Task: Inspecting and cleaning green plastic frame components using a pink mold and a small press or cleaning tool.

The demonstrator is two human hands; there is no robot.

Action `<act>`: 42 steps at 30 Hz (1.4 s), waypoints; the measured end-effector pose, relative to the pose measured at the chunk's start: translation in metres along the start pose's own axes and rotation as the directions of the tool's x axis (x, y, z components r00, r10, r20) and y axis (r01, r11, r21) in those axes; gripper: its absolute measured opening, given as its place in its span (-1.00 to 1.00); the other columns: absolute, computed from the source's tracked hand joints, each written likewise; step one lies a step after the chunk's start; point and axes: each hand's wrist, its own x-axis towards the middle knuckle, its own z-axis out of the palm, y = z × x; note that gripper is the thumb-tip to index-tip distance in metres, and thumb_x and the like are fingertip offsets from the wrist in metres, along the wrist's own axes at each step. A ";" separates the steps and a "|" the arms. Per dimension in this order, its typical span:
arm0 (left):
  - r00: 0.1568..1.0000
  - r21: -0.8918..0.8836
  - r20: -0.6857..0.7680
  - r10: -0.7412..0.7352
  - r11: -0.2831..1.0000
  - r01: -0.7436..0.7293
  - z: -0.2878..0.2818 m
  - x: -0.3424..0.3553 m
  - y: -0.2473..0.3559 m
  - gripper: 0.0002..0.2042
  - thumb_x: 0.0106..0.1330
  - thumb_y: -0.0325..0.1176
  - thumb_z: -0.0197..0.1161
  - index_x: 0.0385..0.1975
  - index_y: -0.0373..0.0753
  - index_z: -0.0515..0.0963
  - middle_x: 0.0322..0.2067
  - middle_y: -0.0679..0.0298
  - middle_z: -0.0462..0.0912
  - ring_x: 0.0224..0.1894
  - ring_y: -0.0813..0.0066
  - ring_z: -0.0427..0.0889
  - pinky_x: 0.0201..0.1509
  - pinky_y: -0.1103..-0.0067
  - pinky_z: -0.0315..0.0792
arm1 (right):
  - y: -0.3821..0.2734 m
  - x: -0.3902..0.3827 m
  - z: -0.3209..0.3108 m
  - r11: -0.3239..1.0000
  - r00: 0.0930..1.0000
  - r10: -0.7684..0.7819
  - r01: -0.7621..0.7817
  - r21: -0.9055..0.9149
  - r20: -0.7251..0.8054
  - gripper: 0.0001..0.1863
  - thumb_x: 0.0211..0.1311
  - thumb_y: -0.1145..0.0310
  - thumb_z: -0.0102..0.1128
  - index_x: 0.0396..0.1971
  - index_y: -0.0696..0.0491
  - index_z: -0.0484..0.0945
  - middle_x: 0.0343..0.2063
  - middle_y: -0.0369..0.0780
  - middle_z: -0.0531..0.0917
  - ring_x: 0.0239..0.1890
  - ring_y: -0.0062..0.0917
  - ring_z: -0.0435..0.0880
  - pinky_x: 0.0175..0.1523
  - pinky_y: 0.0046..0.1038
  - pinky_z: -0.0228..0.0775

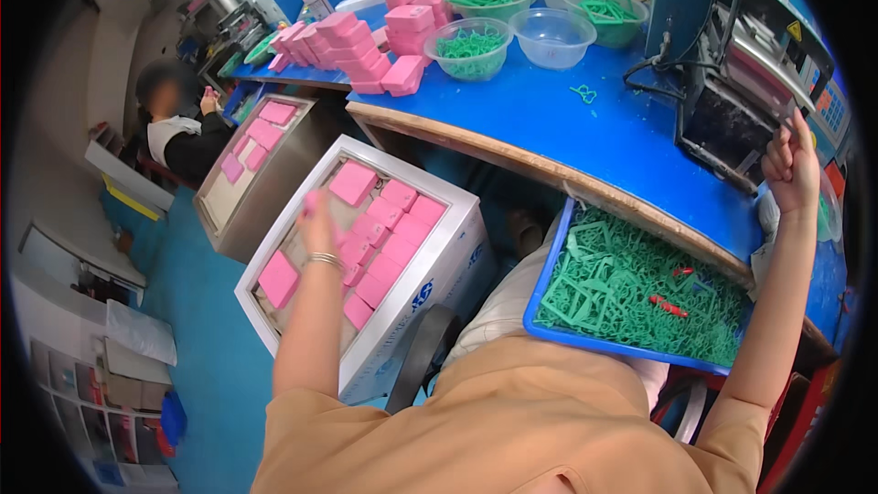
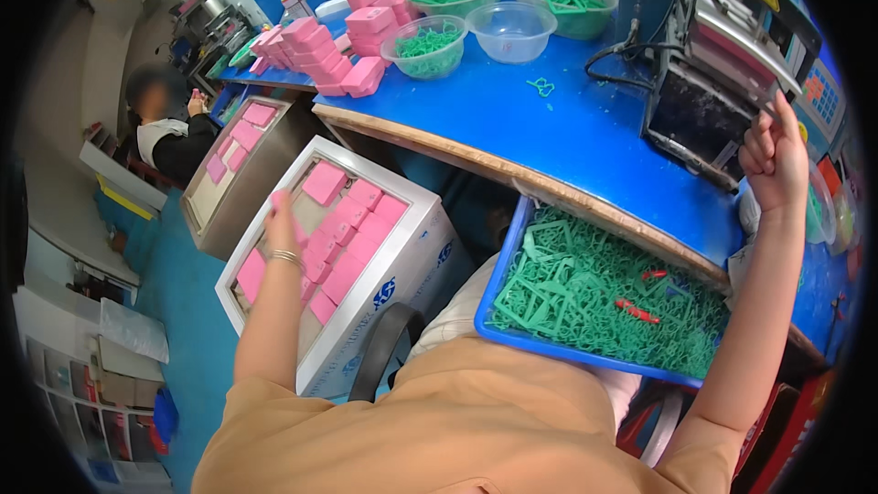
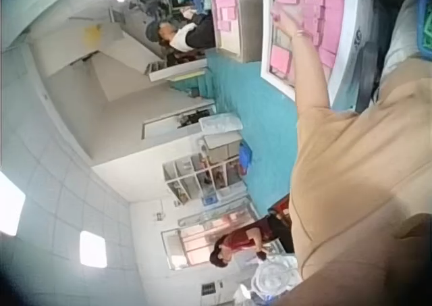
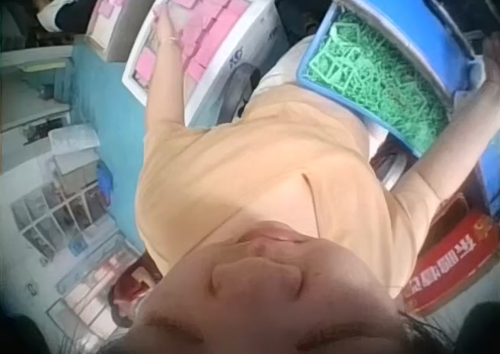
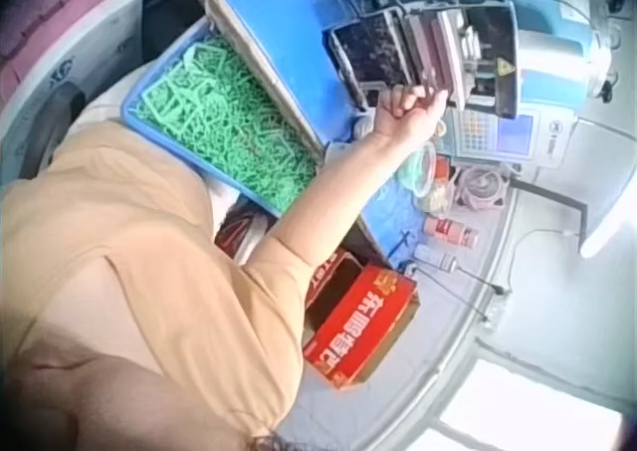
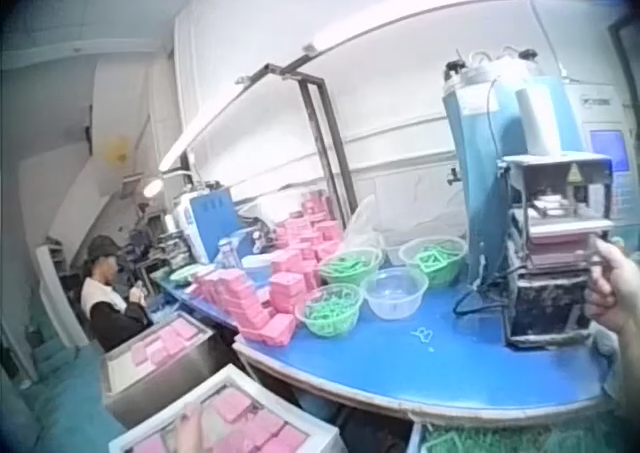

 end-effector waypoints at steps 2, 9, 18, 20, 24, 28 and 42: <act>0.984 -0.228 -0.015 -0.179 0.959 0.171 -0.032 0.036 -0.003 -0.36 0.00 -0.07 0.27 -0.01 -0.42 0.29 -0.02 0.09 0.37 0.03 0.35 0.34 0.11 0.47 0.20 | -0.001 0.002 -0.002 1.000 1.000 0.004 -0.004 0.022 -0.003 -0.60 0.27 0.12 -0.16 -0.69 0.03 0.36 -0.93 -0.42 0.12 -0.92 -0.76 0.02 -0.81 -0.70 -0.18; 0.993 0.223 0.117 -0.021 0.975 -0.005 -0.026 0.073 -0.032 -0.36 0.13 -0.02 0.08 0.03 -0.50 0.25 0.06 -0.05 0.30 0.10 0.24 0.30 0.14 0.52 0.16 | 0.004 0.012 -0.020 0.999 0.999 -0.039 0.039 0.005 0.024 -0.60 0.28 0.14 -0.18 -0.67 0.06 0.35 -0.94 -0.41 0.09 -0.91 -0.73 0.01 -0.78 -0.68 -0.17; 0.919 0.987 -0.156 0.361 0.033 0.154 -0.068 0.061 -0.034 -0.08 -0.13 0.27 0.13 0.11 -0.38 0.16 0.02 -0.07 0.34 0.09 0.06 0.32 0.12 0.21 0.19 | -0.007 0.002 -0.023 0.998 0.998 -0.051 0.052 -0.037 0.032 -0.58 0.29 0.12 -0.21 -0.67 0.06 0.36 -0.93 -0.42 0.09 -0.90 -0.73 0.02 -0.77 -0.68 -0.16; 0.917 0.917 -0.390 0.082 0.123 0.379 -0.096 0.033 -0.017 -0.06 -0.19 0.26 0.18 0.10 -0.39 0.17 0.00 -0.09 0.36 0.06 0.05 0.36 0.10 0.24 0.22 | 0.003 0.005 -0.019 0.999 0.999 -0.039 0.039 -0.024 -0.011 -0.59 0.29 0.11 -0.21 -0.66 0.05 0.37 -0.93 -0.42 0.10 -0.90 -0.74 0.04 -0.77 -0.68 -0.16; 0.900 0.861 -0.435 0.028 0.305 0.407 -0.128 0.046 -0.042 -0.10 -0.30 0.14 0.32 0.07 -0.31 0.21 -0.03 -0.07 0.36 0.06 0.00 0.32 0.06 0.18 0.24 | 0.003 -0.007 0.019 0.997 0.984 -0.070 0.062 -0.049 -0.162 -0.58 0.25 0.04 -0.17 -0.64 0.04 0.39 -0.92 -0.44 0.16 -0.90 -0.77 0.05 -0.77 -0.70 -0.16; 0.883 0.590 -0.466 -0.062 0.722 0.362 -0.134 0.069 -0.052 -0.25 -0.24 0.01 0.33 -0.03 -0.32 0.31 -0.15 0.08 0.46 -0.11 0.21 0.44 -0.07 0.37 0.32 | 0.008 -0.036 0.037 0.932 0.980 -0.085 0.015 -0.363 -0.178 -0.62 0.24 0.07 -0.12 -0.62 0.02 0.40 -0.90 -0.45 0.24 -0.87 -0.79 0.15 -0.76 -0.73 -0.08; -0.305 -0.739 0.481 0.822 0.192 -0.646 0.092 -0.228 0.085 -0.03 -0.36 -0.08 0.36 0.17 -0.14 0.02 0.06 -0.13 0.13 0.05 0.00 0.26 0.04 0.25 0.20 | 0.091 -0.144 0.101 0.880 0.692 0.403 -0.472 -0.048 0.599 0.21 -0.29 -0.32 0.19 0.25 0.00 -0.27 0.21 -0.03 -0.03 0.26 -0.30 0.00 0.25 -0.26 -0.10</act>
